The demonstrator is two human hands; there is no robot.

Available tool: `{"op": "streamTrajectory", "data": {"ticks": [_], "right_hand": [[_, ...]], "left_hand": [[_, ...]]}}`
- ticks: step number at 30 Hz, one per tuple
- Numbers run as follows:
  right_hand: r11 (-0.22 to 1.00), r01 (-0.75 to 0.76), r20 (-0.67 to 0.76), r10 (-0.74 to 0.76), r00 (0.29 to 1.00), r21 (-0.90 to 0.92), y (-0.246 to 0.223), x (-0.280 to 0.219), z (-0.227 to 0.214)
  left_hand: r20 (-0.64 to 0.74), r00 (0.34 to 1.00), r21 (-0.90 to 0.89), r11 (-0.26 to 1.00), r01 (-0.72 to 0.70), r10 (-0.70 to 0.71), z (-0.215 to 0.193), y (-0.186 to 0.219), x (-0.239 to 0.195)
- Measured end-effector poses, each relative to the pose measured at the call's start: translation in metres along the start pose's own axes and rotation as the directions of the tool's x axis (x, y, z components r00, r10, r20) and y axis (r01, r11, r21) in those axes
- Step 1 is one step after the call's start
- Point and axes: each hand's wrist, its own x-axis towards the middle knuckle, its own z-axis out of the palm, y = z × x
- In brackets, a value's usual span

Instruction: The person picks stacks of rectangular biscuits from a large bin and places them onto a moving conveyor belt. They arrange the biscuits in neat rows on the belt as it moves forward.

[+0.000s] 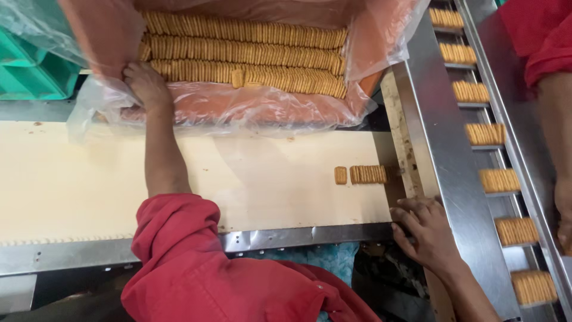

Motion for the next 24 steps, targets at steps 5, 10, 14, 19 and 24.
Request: {"op": "streamTrajectory", "data": {"ticks": [5, 10, 14, 19, 24], "right_hand": [[0.997, 0.058, -0.022, -0.057, 0.998, 0.052, 0.001, 0.003, -0.002], [0.999, 0.037, 0.029, -0.037, 0.999, -0.008, 0.014, -0.005, 0.003], [1.000, 0.029, 0.162, -0.030, 0.986, 0.012, 0.021, -0.009, 0.017], [0.989, -0.140, 0.445, 0.146, 0.884, -0.046, 0.023, 0.043, 0.055], [0.978, -0.151, 0.407, 0.197, 0.892, -0.142, 0.000, 0.093, 0.126]], "left_hand": [[-0.383, 0.922, 0.034, 0.998, -0.052, 0.061, -0.053, -0.017, -0.014], [-0.265, 0.940, -0.600, 0.726, -0.336, 0.216, -0.165, -0.016, -0.084], [-0.092, 0.751, -0.714, 0.482, -0.508, 0.654, -0.228, 0.043, -0.213], [-0.030, 0.477, -0.686, 0.329, -0.649, 0.878, -0.256, 0.116, -0.329], [-0.038, 0.547, -0.681, 0.379, -0.627, 0.836, -0.260, 0.168, -0.349]]}}
